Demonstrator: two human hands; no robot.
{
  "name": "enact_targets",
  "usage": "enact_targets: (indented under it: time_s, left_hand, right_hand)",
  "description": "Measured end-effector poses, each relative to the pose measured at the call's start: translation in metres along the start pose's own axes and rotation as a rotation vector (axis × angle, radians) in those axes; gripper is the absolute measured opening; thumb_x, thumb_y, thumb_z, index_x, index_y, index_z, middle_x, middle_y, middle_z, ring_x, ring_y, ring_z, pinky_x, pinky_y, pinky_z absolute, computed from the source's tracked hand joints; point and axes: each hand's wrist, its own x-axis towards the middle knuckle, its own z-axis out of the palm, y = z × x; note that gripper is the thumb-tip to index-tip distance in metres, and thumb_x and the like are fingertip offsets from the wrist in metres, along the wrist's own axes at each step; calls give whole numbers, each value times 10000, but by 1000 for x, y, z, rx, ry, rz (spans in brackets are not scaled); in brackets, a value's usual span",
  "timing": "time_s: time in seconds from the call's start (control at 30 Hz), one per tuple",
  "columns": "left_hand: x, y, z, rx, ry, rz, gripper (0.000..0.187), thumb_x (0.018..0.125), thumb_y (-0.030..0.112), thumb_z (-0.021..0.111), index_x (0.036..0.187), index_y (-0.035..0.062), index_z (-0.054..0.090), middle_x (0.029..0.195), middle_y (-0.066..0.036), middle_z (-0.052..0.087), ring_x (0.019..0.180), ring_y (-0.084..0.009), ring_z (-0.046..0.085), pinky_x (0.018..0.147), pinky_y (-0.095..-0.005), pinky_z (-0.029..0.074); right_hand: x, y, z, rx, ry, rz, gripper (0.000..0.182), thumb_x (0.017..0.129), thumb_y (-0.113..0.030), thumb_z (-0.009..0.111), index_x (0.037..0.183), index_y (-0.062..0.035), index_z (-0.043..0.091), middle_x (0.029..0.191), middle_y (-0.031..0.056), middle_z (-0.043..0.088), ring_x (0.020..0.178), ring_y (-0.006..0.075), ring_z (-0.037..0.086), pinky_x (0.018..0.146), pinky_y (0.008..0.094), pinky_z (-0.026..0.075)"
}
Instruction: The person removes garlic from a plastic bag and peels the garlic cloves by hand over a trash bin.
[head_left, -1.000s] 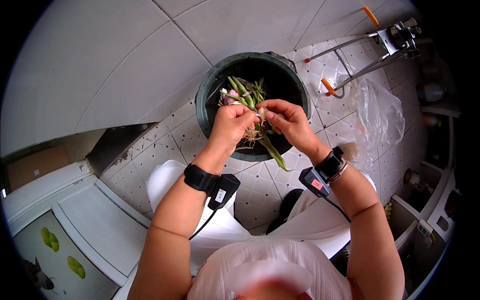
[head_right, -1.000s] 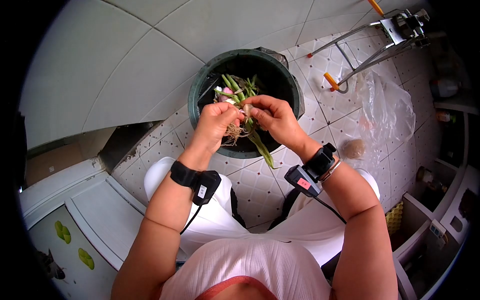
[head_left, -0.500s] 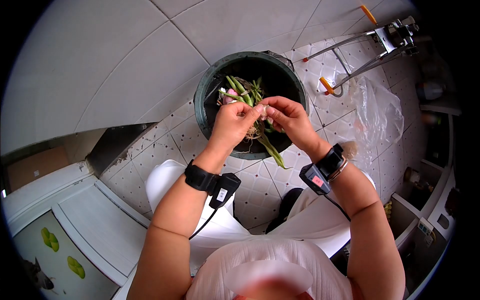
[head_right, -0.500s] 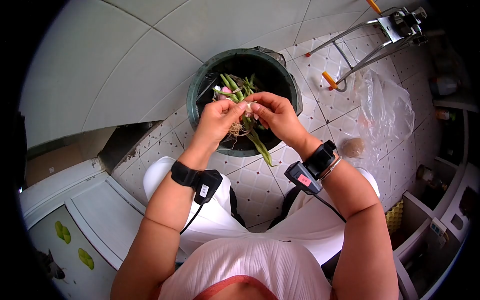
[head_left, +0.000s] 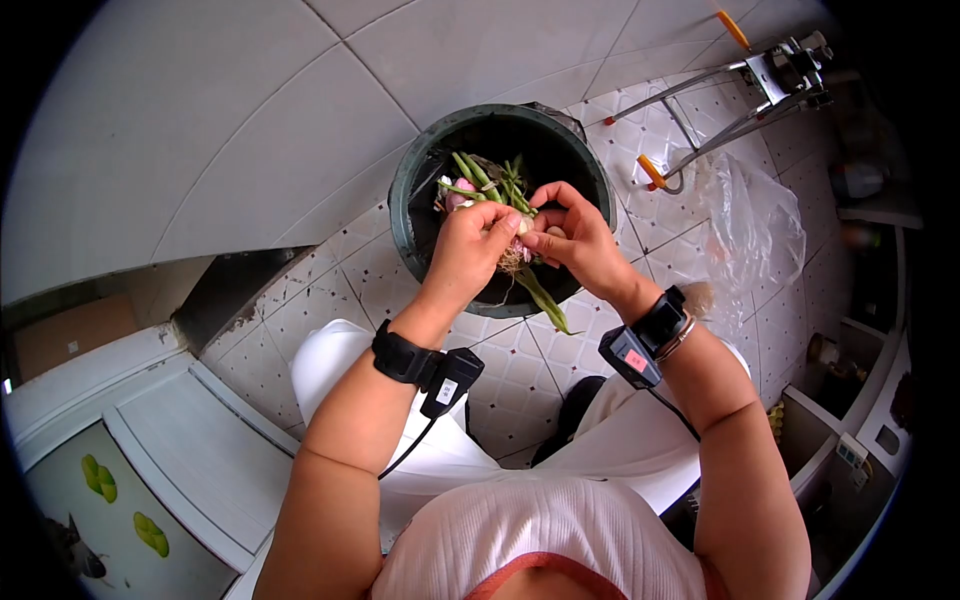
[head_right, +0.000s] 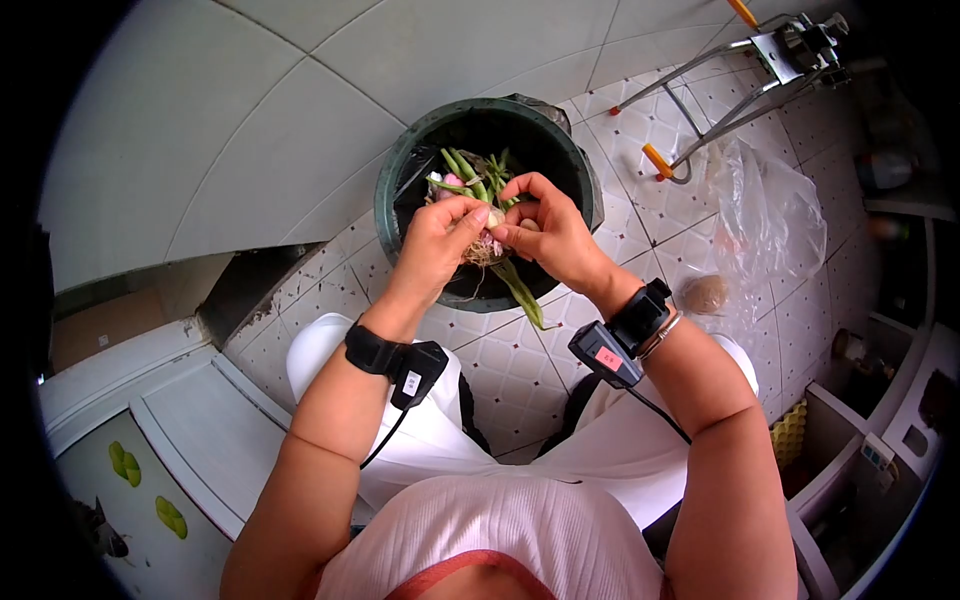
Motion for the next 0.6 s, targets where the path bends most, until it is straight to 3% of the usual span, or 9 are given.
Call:
enact_targets:
  time_s: [0.1,0.23,0.33,0.4,0.47,0.5,0.57,0.6]
  left_hand:
    - [-1,1,-6,29,-71,-75,228,921,169,513,968,-42,584,838,-24,606,708,-53,555,618,-196,457]
    - [-1,-1,-9,27,-68,-72,229,928,173,500,958,-37,587,833,-24,605,703,-49,550,612,-193,454]
    - [2,-4,-16,237,-40,-116,217,930,166,495,947,-28,590,825,-17,602,698,-42,544,613,-192,454]
    - [4,-6,-15,141,10,-38,213,933,171,485,943,-12,593,818,-8,600,699,-36,540,599,-184,445]
    - [2,-4,-11,30,15,-72,208,932,176,484,957,0,591,820,-10,603,700,-41,547,594,-182,441]
    - [0,-1,-9,-83,21,-106,204,931,181,483,970,11,589,823,-11,606,701,-45,553,588,-180,437]
    - [-2,9,-9,-187,17,-208,198,928,184,485,986,23,585,833,-14,610,706,-53,562,584,-178,434]
    - [-3,12,-9,-290,14,-308,194,926,187,486,1001,35,580,843,-18,615,711,-60,570,579,-177,430]
  right_hand:
    - [-1,-2,1,-49,-11,-17,292,826,34,599,1012,-51,390,738,21,527,637,47,474,529,179,371]
    - [1,6,-1,-115,-76,-93,311,821,22,607,999,-78,373,763,20,534,654,67,511,564,190,412]
    - [0,6,0,-208,-86,-114,288,797,45,611,963,-57,398,764,26,539,705,81,533,624,211,437]
    - [0,5,-1,-293,-56,-105,266,777,57,621,928,-38,423,763,32,546,734,83,539,645,217,437]
    - [0,5,-6,-789,107,-184,168,782,33,623,900,-9,512,763,13,560,665,78,514,606,229,431]
    - [1,6,-6,-788,107,-183,168,782,33,623,900,-9,512,763,13,560,665,78,514,606,229,431]
    - [4,8,-5,-917,230,-501,157,800,-11,633,950,-4,587,754,-14,570,590,69,463,558,223,412]
    - [4,9,-5,-918,231,-499,157,800,-11,633,950,-4,587,754,-14,570,590,69,463,558,223,412]
